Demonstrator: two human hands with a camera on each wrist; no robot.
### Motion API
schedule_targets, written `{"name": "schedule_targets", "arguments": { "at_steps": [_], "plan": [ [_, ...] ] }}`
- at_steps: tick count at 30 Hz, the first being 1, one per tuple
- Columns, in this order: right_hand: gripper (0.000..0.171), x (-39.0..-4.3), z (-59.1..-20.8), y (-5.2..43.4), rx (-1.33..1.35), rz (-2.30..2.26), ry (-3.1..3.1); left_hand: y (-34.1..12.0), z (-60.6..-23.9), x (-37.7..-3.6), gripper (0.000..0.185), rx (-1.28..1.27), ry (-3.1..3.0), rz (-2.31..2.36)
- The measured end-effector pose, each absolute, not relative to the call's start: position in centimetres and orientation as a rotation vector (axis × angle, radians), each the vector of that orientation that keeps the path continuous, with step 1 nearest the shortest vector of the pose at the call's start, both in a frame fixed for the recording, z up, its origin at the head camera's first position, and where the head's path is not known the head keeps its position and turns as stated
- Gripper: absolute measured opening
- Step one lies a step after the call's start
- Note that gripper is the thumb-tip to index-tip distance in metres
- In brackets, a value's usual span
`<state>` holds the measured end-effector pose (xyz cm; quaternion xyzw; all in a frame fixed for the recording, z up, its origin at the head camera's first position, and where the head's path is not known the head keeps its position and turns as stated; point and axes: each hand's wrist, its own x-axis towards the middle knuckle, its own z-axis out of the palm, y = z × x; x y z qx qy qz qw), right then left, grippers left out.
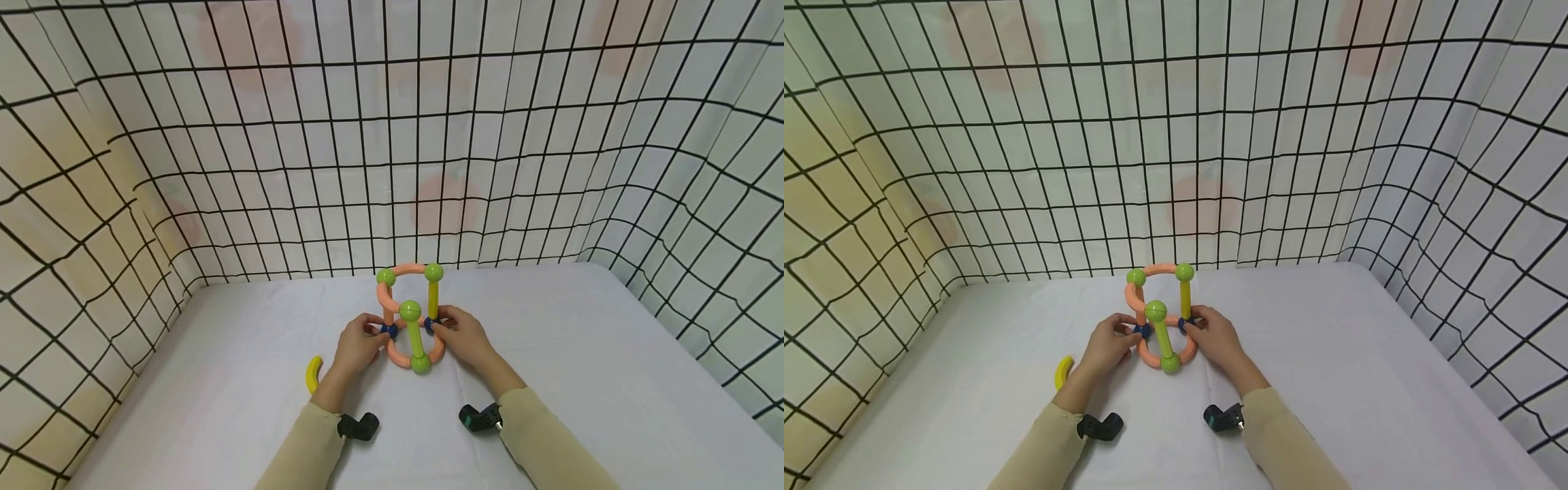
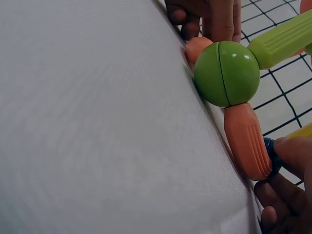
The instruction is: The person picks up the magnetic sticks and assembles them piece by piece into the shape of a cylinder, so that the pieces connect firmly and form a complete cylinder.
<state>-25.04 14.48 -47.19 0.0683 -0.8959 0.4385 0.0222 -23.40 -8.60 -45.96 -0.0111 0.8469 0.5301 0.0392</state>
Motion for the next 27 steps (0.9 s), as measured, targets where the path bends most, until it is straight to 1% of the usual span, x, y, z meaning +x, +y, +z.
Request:
{"name": "schedule_targets", "arguments": {
  "at_steps": [14, 27],
  "plan": [
    [0.038, -24.88, -47.28, 14.73, 0.229, 1.336, -2.778, -8.45, -46.09, -23.33, 0.029, -0.064, 2.640, 1.585],
    [0.036, -24.40, -47.22, 15.25, 0.230, 1.295, -2.790, -8.54, -45.42, -24.08, 0.028, 0.052, 2.606, 1.533]
  ]
}}
